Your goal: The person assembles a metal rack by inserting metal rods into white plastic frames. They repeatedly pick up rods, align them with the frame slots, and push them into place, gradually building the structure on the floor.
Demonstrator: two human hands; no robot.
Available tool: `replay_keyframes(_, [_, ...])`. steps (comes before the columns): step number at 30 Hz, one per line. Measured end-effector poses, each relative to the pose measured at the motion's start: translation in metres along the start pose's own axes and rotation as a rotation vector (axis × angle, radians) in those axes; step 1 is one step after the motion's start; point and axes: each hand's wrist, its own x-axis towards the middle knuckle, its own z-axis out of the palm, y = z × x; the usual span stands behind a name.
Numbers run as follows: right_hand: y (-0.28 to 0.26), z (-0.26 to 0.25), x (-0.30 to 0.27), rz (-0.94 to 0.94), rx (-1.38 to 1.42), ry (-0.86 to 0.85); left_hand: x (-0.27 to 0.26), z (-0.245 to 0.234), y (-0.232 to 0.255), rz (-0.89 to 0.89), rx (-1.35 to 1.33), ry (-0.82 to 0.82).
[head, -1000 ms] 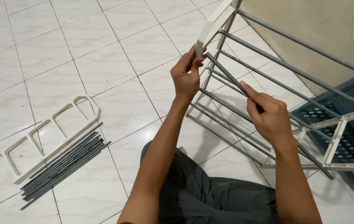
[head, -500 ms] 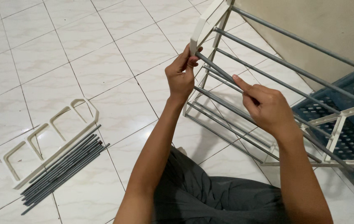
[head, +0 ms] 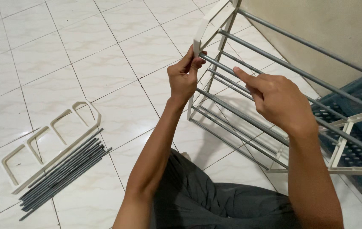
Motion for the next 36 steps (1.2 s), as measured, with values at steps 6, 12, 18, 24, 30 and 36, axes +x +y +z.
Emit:
replay_keyframes(6, [-0.008, -0.006, -0.001, 0.096, 0.058, -0.004, 0.000, 0.003, -0.007, -0.062, -0.091, 0.010])
replay_keyframes(12, [-0.001, -0.011, -0.025, 0.093, -0.040, -0.022, -0.005, 0.014, 0.012, -0.082, -0.170, 0.020])
replay_keyframes(18, [0.016, -0.027, -0.079, 0.069, -0.072, 0.110, -0.023, 0.033, 0.079, 0.214, 0.288, 0.258])
replay_keyframes(24, [0.035, -0.050, -0.136, 0.136, -0.055, 0.222, -0.065, 0.103, 0.143, 0.545, 0.389, -0.268])
replay_keyframes(30, [0.039, -0.073, -0.204, 0.187, -0.255, 0.705, -0.096, 0.179, 0.175, 0.539, 0.213, -0.605])
replay_keyframes(36, [0.071, -0.076, -0.238, 0.527, 0.353, 0.862, -0.115, 0.224, 0.185, 0.528, 0.361, -0.877])
